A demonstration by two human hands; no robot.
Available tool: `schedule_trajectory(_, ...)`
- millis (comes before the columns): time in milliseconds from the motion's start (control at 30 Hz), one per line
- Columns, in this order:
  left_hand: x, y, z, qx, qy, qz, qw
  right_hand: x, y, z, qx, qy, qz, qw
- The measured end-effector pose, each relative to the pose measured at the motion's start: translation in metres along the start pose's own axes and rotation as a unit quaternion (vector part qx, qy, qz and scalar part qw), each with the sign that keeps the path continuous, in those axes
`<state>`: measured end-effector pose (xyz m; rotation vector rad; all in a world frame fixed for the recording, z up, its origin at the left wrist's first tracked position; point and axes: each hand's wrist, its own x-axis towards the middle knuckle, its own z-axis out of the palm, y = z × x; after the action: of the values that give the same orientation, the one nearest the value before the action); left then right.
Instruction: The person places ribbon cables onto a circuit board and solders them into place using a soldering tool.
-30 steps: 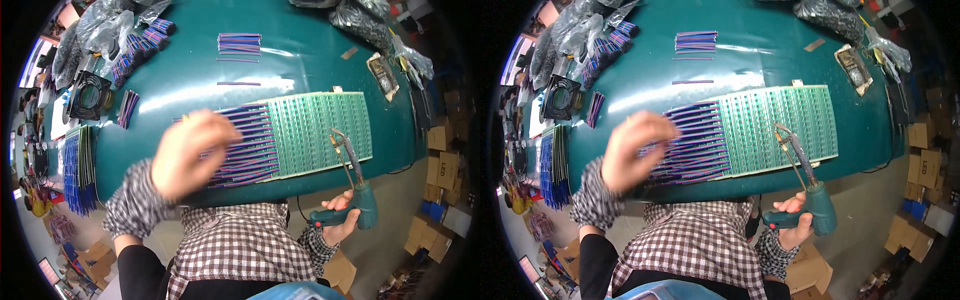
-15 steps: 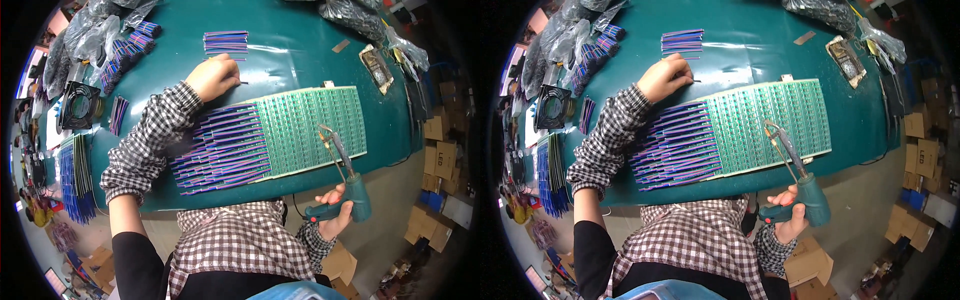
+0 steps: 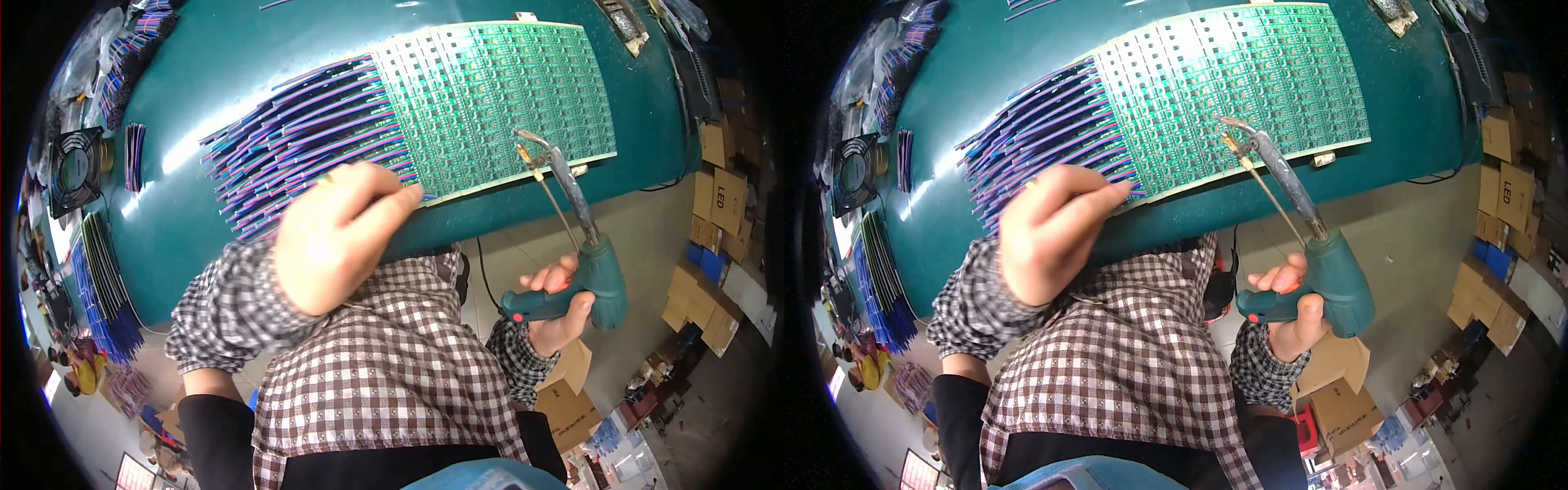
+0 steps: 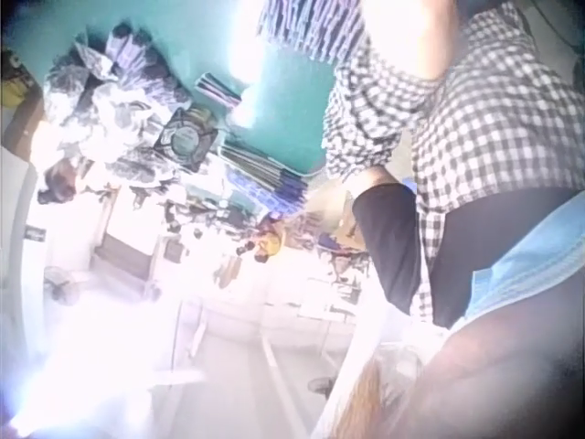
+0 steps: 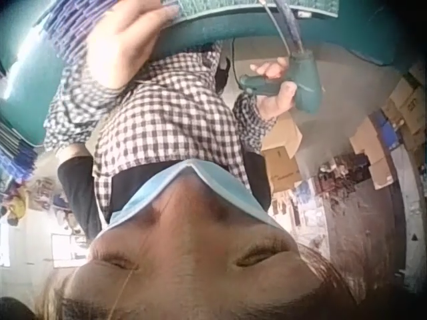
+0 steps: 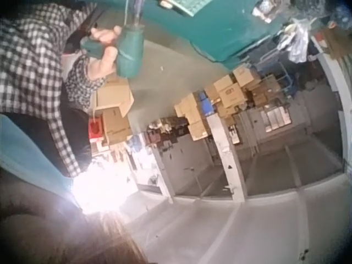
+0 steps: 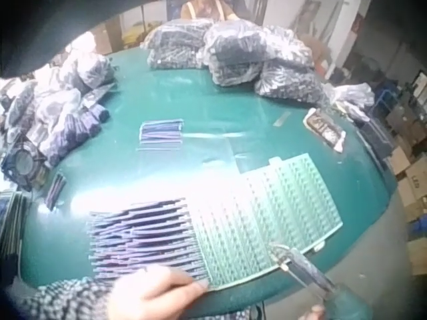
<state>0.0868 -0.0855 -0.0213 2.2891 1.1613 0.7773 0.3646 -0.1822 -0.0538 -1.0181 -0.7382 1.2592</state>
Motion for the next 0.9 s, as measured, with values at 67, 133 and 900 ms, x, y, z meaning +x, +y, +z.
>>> schedule_trajectory(67,-0.01,0.0,0.021,0.054,0.005,0.033,0.998,-0.008,-0.001,-0.002,0.0,-0.003,-0.002,1.0)
schedule_trajectory(133,-0.015,0.001,0.027,0.102,-0.01,0.055,0.993,-0.014,0.0,-0.003,-0.002,0.011,0.002,1.0)
schedule_trajectory(900,-0.024,-0.004,0.04,0.126,0.061,0.08,0.987,-0.053,-0.006,0.012,-0.211,-0.074,0.082,0.971)
